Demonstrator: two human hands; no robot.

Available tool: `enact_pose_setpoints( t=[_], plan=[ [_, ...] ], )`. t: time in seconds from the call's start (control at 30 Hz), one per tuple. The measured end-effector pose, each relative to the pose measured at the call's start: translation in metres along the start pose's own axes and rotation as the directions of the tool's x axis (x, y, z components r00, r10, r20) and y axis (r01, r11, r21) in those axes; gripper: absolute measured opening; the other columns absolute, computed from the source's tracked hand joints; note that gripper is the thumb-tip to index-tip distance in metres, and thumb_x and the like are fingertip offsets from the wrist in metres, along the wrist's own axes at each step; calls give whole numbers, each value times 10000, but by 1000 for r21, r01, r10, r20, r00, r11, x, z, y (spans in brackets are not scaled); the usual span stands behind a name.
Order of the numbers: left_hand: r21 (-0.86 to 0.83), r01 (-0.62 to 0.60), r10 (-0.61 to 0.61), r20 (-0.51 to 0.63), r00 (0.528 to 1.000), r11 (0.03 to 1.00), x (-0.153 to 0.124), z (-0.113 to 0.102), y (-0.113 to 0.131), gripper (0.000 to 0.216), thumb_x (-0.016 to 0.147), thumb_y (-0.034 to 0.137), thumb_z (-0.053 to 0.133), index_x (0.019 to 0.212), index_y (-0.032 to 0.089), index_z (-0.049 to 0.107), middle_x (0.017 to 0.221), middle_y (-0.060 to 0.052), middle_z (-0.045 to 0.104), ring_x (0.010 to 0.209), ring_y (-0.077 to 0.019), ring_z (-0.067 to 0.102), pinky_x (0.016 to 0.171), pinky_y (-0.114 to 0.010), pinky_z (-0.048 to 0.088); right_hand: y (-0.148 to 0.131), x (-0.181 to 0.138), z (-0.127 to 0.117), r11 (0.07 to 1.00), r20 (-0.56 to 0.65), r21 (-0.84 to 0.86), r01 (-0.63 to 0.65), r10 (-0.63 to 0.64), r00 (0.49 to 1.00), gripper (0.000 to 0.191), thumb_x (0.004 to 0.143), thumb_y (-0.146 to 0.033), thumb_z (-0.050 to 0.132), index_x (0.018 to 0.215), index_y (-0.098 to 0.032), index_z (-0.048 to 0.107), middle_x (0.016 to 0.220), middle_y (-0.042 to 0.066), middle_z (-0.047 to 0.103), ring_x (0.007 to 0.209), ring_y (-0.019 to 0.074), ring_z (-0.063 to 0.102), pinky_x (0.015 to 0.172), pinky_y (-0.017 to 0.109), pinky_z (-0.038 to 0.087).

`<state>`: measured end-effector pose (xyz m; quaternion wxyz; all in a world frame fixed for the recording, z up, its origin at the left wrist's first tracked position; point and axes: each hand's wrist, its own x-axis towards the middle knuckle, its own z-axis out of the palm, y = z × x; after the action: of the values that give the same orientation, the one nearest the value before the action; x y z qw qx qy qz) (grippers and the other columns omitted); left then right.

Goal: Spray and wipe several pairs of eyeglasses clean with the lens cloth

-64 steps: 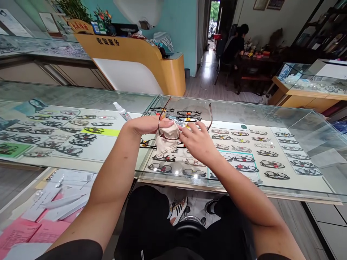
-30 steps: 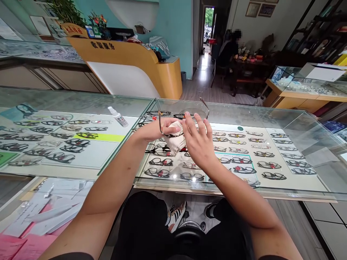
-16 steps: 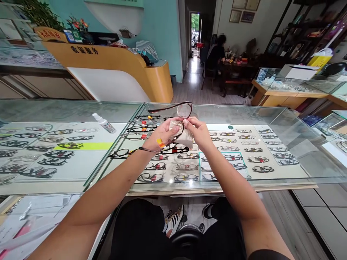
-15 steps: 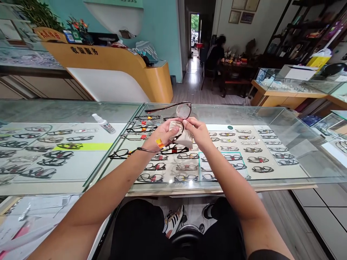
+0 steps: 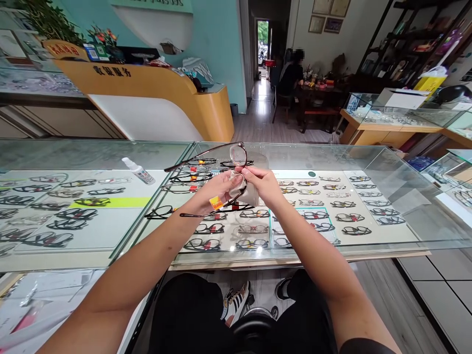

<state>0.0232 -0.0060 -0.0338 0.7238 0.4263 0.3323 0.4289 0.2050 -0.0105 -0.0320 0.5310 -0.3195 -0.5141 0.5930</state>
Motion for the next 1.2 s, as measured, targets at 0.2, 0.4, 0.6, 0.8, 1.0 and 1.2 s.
enact_pose_setpoints(
  t=[0.2,0.4,0.6,0.8,1.0,1.2],
  plan=[
    [264,-25,69,-158,985,964,-4,3,1,762,605,699,1006,1019,180,633,832,-9,713,662,-124,620,602,-238,426,-8,-6,9,999,-79,-25,-33,31,996,477,709,-645,944,1012,-277,918,984,26,870,1017,247,750,1058,418,559],
    [647,-115,328,-219,919,754,-9,5,11,680,667,739,924,779,212,509,704,36,550,634,-116,449,598,-252,307,-18,-14,13,999,-110,35,-41,44,993,457,714,-614,952,1004,-263,915,1033,42,874,1079,270,761,1079,432,557],
    [799,-19,191,-121,974,601,-13,0,19,719,797,885,714,651,203,538,620,7,460,587,-140,401,556,-293,239,-21,-19,14,1000,-97,19,5,-3,995,383,787,-569,923,1024,-268,917,1043,42,874,1079,264,762,1070,429,558],
    [741,-128,184,6,983,659,-17,3,23,774,798,901,711,559,181,555,558,11,397,572,-122,307,561,-297,189,-20,-19,13,1000,-105,-9,-8,7,994,408,788,-593,915,1023,-260,914,1094,55,871,1122,283,758,1060,438,573],
    [619,-110,102,49,994,777,-16,2,21,724,748,857,802,664,147,687,644,-16,553,629,-133,416,603,-270,260,-24,-17,14,999,-135,45,-19,25,991,439,694,-600,971,957,-253,913,1087,56,874,1131,299,758,1059,451,578],
    [406,-117,103,56,993,906,-11,1,10,556,722,663,950,828,142,786,752,-26,662,671,-136,518,641,-258,382,-28,-18,15,997,-121,69,-38,46,992,428,700,-567,973,968,-238,911,1081,63,866,1080,273,753,1038,430,571]
  ],
)
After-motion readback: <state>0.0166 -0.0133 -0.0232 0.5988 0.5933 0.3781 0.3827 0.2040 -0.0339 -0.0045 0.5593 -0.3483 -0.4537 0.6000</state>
